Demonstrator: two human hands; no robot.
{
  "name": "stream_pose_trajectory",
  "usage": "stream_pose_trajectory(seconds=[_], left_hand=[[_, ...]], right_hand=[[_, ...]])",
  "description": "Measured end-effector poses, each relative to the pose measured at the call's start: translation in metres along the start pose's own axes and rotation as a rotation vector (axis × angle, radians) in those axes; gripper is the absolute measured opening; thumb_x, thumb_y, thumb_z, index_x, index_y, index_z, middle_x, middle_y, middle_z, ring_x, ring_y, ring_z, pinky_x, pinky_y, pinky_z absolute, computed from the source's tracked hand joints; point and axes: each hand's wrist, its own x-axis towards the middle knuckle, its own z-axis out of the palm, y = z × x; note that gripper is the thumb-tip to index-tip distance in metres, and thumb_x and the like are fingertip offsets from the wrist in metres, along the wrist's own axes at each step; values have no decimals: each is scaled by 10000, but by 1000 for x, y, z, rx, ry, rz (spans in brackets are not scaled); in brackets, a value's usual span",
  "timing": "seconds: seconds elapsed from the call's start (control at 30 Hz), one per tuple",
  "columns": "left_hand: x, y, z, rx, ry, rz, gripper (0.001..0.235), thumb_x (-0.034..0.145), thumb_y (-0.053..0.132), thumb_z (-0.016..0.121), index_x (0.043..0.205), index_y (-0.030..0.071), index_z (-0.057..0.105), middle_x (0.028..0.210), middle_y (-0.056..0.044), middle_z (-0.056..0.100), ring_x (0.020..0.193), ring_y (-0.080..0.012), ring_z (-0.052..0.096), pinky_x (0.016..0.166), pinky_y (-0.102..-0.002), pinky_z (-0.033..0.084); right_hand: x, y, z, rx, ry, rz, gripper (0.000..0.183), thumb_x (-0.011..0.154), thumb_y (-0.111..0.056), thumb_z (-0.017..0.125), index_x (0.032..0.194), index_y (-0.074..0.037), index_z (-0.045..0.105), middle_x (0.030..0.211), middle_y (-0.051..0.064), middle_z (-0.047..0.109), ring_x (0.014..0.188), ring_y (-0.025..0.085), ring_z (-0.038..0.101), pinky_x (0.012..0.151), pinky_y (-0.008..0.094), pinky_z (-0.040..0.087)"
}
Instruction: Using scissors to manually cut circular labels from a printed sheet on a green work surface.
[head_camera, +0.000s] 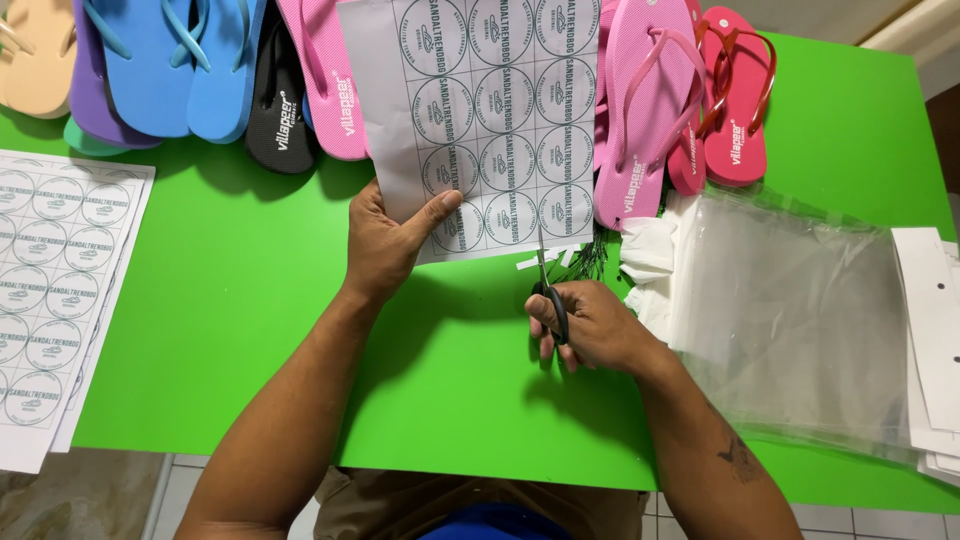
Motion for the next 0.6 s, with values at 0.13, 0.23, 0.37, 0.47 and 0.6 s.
stream_pose_trajectory(seconds=[0.13,0.23,0.37,0.47,0.6], left_hand=[[1,-2,0,16,1,6,272,858,224,890,916,42,696,774,-133,743,713,-131,694,726,-297,582],[1,0,0,17,4,0,271,853,222,893,906,45,695,761,-122,740,708,-123,688,729,-287,575],[1,-1,-1,23,7,4,267,852,214,895,904,42,697,755,-126,739,707,-126,690,722,-290,576],[1,-2,-1,18,5,-12,270,854,226,894,910,48,698,767,-124,742,709,-125,690,723,-291,575],[1,-3,-1,-4,17,-8,267,848,217,896,912,53,696,770,-112,743,724,-114,686,736,-285,576]], right_hand=[[0,0,1,11,7,0,544,1012,-450,609,751,18,699,557,216,702,322,223,596,243,270,406],[0,-1,1,6,6,1,533,1013,-437,616,749,19,699,546,211,695,328,220,604,248,262,408],[0,0,2,18,9,5,530,1012,-429,618,744,23,691,537,215,686,325,223,601,245,264,403],[1,2,2,14,14,2,523,1016,-420,618,744,21,691,534,214,685,325,218,603,244,262,403],[1,1,3,11,21,-15,514,1014,-413,626,737,15,693,523,206,682,319,212,603,249,263,405]])
